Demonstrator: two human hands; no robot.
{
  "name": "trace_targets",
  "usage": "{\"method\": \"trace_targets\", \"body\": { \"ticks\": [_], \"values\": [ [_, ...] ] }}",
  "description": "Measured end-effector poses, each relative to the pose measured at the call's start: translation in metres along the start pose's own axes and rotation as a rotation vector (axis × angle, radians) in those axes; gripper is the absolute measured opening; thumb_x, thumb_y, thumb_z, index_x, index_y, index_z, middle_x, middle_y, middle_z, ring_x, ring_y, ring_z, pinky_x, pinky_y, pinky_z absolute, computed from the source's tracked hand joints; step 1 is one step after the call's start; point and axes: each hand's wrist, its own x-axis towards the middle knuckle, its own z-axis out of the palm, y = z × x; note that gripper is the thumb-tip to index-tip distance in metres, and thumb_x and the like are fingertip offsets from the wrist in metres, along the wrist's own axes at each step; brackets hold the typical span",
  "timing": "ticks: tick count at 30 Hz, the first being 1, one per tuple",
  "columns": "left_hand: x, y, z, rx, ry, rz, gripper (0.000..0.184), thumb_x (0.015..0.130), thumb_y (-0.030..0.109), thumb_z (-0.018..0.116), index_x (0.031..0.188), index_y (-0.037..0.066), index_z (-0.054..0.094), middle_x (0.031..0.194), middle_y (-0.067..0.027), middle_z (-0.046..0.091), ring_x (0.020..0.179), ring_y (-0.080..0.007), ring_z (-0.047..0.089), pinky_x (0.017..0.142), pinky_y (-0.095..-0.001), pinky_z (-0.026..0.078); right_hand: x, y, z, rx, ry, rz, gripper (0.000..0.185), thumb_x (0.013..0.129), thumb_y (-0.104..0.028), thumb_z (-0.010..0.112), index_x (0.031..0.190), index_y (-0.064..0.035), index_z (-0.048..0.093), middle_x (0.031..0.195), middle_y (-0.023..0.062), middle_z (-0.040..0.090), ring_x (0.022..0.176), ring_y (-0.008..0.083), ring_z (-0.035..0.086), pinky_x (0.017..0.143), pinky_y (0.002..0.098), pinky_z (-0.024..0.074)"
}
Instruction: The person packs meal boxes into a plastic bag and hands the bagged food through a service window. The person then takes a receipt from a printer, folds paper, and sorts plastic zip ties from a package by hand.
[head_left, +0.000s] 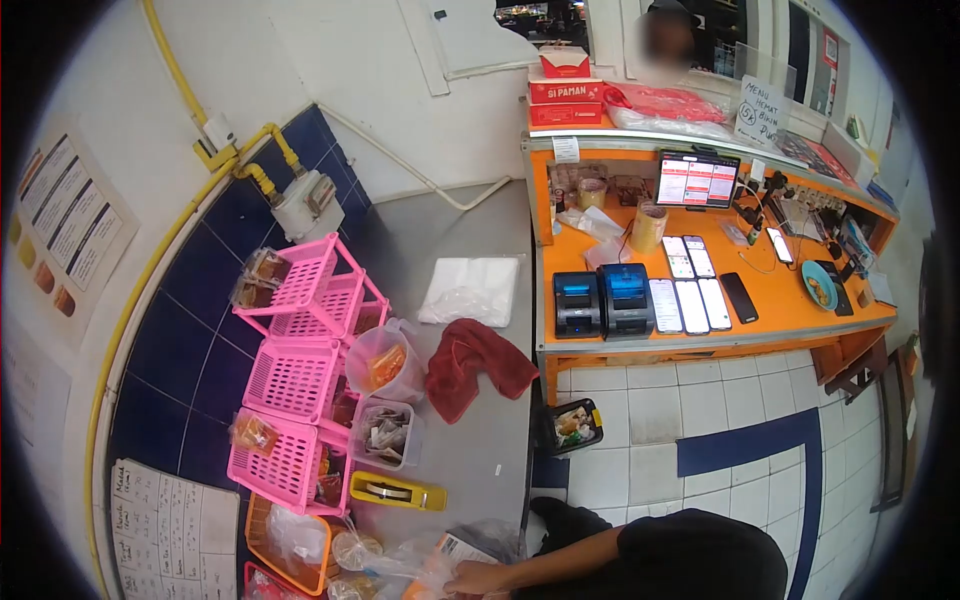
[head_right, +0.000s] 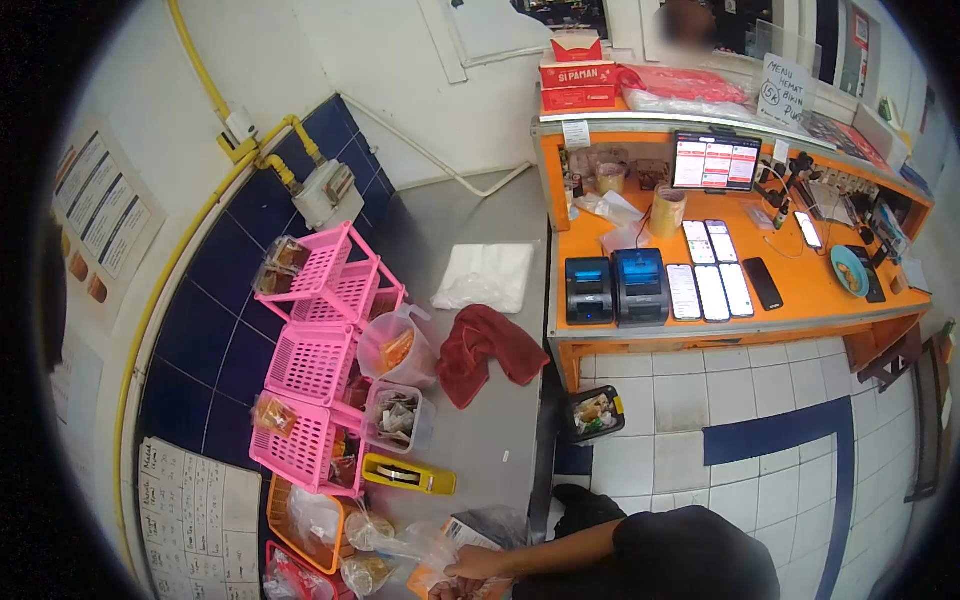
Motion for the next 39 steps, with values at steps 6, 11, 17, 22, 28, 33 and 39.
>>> {"method": "trace_targets", "body": {
  "ticks": [6, 11, 17, 22, 28, 33, 39],
  "values": [
    [-0.008, -0.032, 0.015, -0.321, 0.107, -0.155, 0.03, 0.101, 0.027, 0.053, 0.107, 0.001, 0.068, 0.1, -0.0153, 0.07, 0.091, -0.0235, 0.066, 0.08, -0.0361, 0.053, 0.025, 0.039, -0.02, -0.67, -0.047, -0.146, 0.045, 0.077, -0.039, 0.068, 0.113, -0.0112, 0.064, 0.091, 0.0116, 0.066, 0.087, 0.0362, 0.063, 0.081, 0.046, 0.0476],
    [0.003, -0.069, 0.024, -0.121, 0.319, -0.141, 0.021, 0.097, 0.014, 0.059, 0.089, -0.003, 0.067, 0.078, -0.0083, 0.069, 0.072, -0.0139, 0.063, 0.064, -0.0256, 0.049, 0.024, 0.035, -0.018, -0.912, -0.205, -0.432, 0.052, 0.071, -0.051, 0.075, 0.106, -0.0133, 0.068, 0.088, 0.0109, 0.07, 0.078, 0.0302, 0.066, 0.072, 0.0448, 0.0508],
    [-0.004, -0.072, 0.02, -0.884, 0.43, -0.329, 0.008, 0.096, 0.009, 0.057, 0.099, 0.003, 0.061, 0.086, -0.0038, 0.063, 0.074, -0.0111, 0.059, 0.073, -0.0255, 0.049, 0.018, 0.021, 0.001, -0.01, 0.181, 0.142, 0.027, 0.092, -0.021, 0.062, 0.095, 0.0061, 0.066, 0.083, 0.0143, 0.07, 0.074, 0.0209, 0.072, 0.065, 0.029, 0.0585],
    [-0.004, -0.078, 0.026, -0.8, 0.462, -0.32, 0.008, 0.095, 0.008, 0.062, 0.1, 0.002, 0.062, 0.088, -0.0017, 0.063, 0.076, -0.0094, 0.058, 0.071, -0.0247, 0.049, 0.022, 0.02, -0.002, -0.028, 0.137, 0.187, 0.027, 0.095, -0.02, 0.06, 0.104, 0.0058, 0.063, 0.082, 0.0168, 0.071, 0.071, 0.0217, 0.071, 0.066, 0.0306, 0.0589],
    [-0.006, -0.084, 0.029, -0.803, 0.465, -0.284, 0.01, 0.096, 0.009, 0.063, 0.101, 0.0, 0.063, 0.089, -0.0014, 0.064, 0.078, -0.008, 0.059, 0.07, -0.0235, 0.05, 0.019, 0.02, -0.001, -0.045, 0.172, 0.187, 0.024, 0.095, -0.017, 0.059, 0.102, 0.0054, 0.064, 0.083, 0.014, 0.07, 0.07, 0.0203, 0.071, 0.063, 0.0294, 0.0586],
    [-0.01, -0.081, 0.033, -0.535, 0.385, -0.232, 0.009, 0.095, 0.007, 0.064, 0.099, 0.0, 0.062, 0.083, -0.0008, 0.063, 0.075, -0.0077, 0.06, 0.068, -0.0224, 0.049, 0.016, 0.01, 0.009, -0.043, 0.201, 0.177, 0.021, 0.095, -0.017, 0.058, 0.099, 0.0027, 0.064, 0.08, 0.0127, 0.07, 0.069, 0.0195, 0.07, 0.063, 0.0299, 0.0573],
    [-0.013, -0.078, 0.037, -0.429, 0.541, -0.177, 0.011, 0.094, 0.006, 0.064, 0.102, 0.0, 0.062, 0.081, -0.0033, 0.063, 0.073, -0.0084, 0.061, 0.062, -0.024, 0.049, 0.014, 0.024, 0.013, -0.065, 0.245, 0.134, 0.025, 0.096, -0.018, 0.058, 0.103, 0.0062, 0.062, 0.085, 0.0125, 0.07, 0.072, 0.019, 0.07, 0.063, 0.0306, 0.0586]
  ]
}}
